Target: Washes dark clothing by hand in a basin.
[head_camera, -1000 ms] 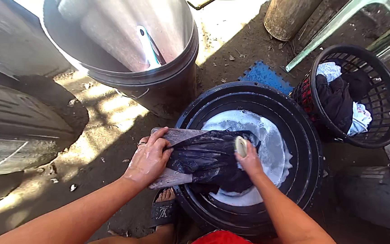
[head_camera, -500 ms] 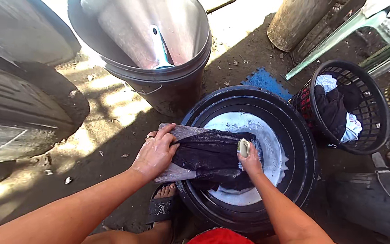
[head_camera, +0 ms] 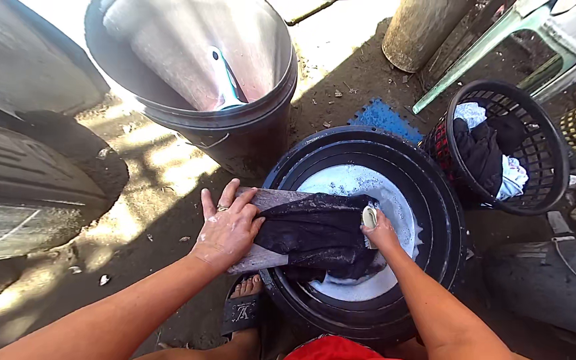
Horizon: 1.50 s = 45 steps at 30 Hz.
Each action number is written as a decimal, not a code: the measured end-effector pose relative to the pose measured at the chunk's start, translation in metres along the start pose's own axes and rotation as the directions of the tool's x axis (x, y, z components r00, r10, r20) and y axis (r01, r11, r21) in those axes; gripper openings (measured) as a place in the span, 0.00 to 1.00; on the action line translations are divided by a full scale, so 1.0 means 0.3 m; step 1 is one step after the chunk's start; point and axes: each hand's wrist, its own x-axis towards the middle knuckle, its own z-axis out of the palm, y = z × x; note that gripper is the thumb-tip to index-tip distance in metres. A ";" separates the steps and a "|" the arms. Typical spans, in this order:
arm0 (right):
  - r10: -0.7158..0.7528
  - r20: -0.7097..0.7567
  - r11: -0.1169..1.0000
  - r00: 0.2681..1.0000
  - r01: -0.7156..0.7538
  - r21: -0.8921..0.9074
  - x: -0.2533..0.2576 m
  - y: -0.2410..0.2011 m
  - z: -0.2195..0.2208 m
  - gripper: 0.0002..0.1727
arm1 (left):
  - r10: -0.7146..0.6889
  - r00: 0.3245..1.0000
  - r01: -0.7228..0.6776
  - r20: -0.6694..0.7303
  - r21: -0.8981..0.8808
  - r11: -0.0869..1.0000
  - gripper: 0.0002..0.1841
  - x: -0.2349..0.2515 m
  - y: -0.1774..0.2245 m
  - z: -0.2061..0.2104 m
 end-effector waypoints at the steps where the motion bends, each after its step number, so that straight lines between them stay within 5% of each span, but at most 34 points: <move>1: -0.006 -0.012 0.997 1.000 0.007 0.077 -0.002 -0.026 -0.011 0.48 | 0.063 0.998 -0.063 0.012 -0.005 0.998 0.14 -0.004 0.014 -0.017; 3: -0.056 -0.056 0.971 0.997 0.067 0.228 -0.022 -0.115 -0.043 0.47 | 0.196 0.977 -0.190 0.083 -0.077 0.979 0.12 -0.015 0.055 -0.084; 5: -0.143 -0.087 0.949 0.986 0.162 0.271 -0.051 -0.175 -0.066 0.48 | 0.249 0.910 -0.180 0.333 -0.223 0.958 0.13 -0.055 0.083 -0.179; 8: -0.310 -0.063 0.932 0.949 0.316 0.178 -0.155 -0.294 -0.043 0.50 | 0.046 0.576 0.078 0.816 -0.110 0.991 0.17 -0.123 0.037 -0.275; 11: -0.646 0.070 0.759 0.760 0.630 0.162 -0.413 -0.477 0.083 0.46 | -0.169 0.408 0.143 0.897 0.119 0.982 0.22 -0.165 -0.072 -0.263; 13: -0.786 0.226 0.615 0.575 0.766 0.189 -0.496 -0.540 0.166 0.41 | -0.180 0.389 0.161 0.904 0.125 0.979 0.22 -0.181 -0.115 -0.234; 14: -0.811 0.228 0.580 0.540 0.794 0.184 -0.483 -0.538 0.190 0.39 | -0.167 0.391 0.173 0.905 0.106 0.979 0.21 -0.184 -0.134 -0.226; 16: -0.728 0.130 0.685 0.673 0.715 0.137 -0.369 -0.465 0.172 0.38 | -0.170 0.398 0.204 0.901 0.094 0.974 0.20 -0.170 -0.156 -0.236; 19: -0.333 0.004 0.941 0.943 0.332 0.069 -0.077 -0.251 0.081 0.45 | -0.176 0.333 0.208 0.926 0.109 0.972 0.19 -0.138 -0.146 -0.247; 22: -0.191 -0.042 0.981 0.981 0.192 0.027 0.044 -0.191 0.055 0.49 | -0.172 0.305 0.171 0.936 0.124 0.977 0.19 -0.119 -0.164 -0.213; 24: -0.364 0.010 0.931 0.931 0.364 0.041 -0.118 -0.331 0.078 0.49 | -0.163 0.294 0.155 0.942 0.122 0.980 0.20 -0.122 -0.173 -0.186; 28: -0.775 0.174 0.632 0.608 0.754 0.179 -0.416 -0.537 0.184 0.40 | -0.138 0.255 0.157 0.957 0.100 0.982 0.20 -0.125 -0.171 -0.188; 30: -0.686 0.111 0.726 0.719 0.668 0.161 -0.286 -0.474 0.154 0.40 | -0.105 0.261 0.157 0.960 0.066 0.985 0.19 -0.127 -0.195 -0.186; 33: -0.290 -0.014 0.950 0.957 0.290 0.114 0.029 -0.260 0.071 0.45 | -0.087 0.264 0.157 0.961 0.046 0.986 0.19 -0.134 -0.213 -0.169; 36: -0.182 -0.035 0.980 0.983 0.184 0.079 0.096 -0.246 0.044 0.49 | -0.100 0.260 0.119 0.961 0.071 0.990 0.20 -0.120 -0.211 -0.157; 38: -0.406 0.033 0.910 0.913 0.400 0.110 -0.125 -0.385 0.074 0.47 | -0.112 0.253 0.115 0.961 0.085 0.990 0.20 -0.119 -0.211 -0.151; 40: -0.683 0.150 0.729 0.715 0.655 0.199 -0.356 -0.481 0.139 0.42 | -0.108 0.251 0.127 0.962 0.078 0.989 0.20 -0.119 -0.207 -0.156; 41: -0.749 0.191 0.663 0.635 0.708 0.244 -0.404 -0.484 0.162 0.40 | -0.105 0.245 0.129 0.964 0.075 0.989 0.20 -0.121 -0.206 -0.163; 42: -0.752 0.167 0.658 0.638 0.712 0.245 -0.391 -0.459 0.172 0.38 | -0.103 0.240 0.127 0.965 0.074 0.989 0.21 -0.119 -0.209 -0.171; 45: -0.430 0.061 0.895 0.901 0.416 0.160 -0.119 -0.256 0.090 0.42 | -0.114 0.250 0.140 0.962 0.080 0.987 0.21 -0.118 -0.211 -0.196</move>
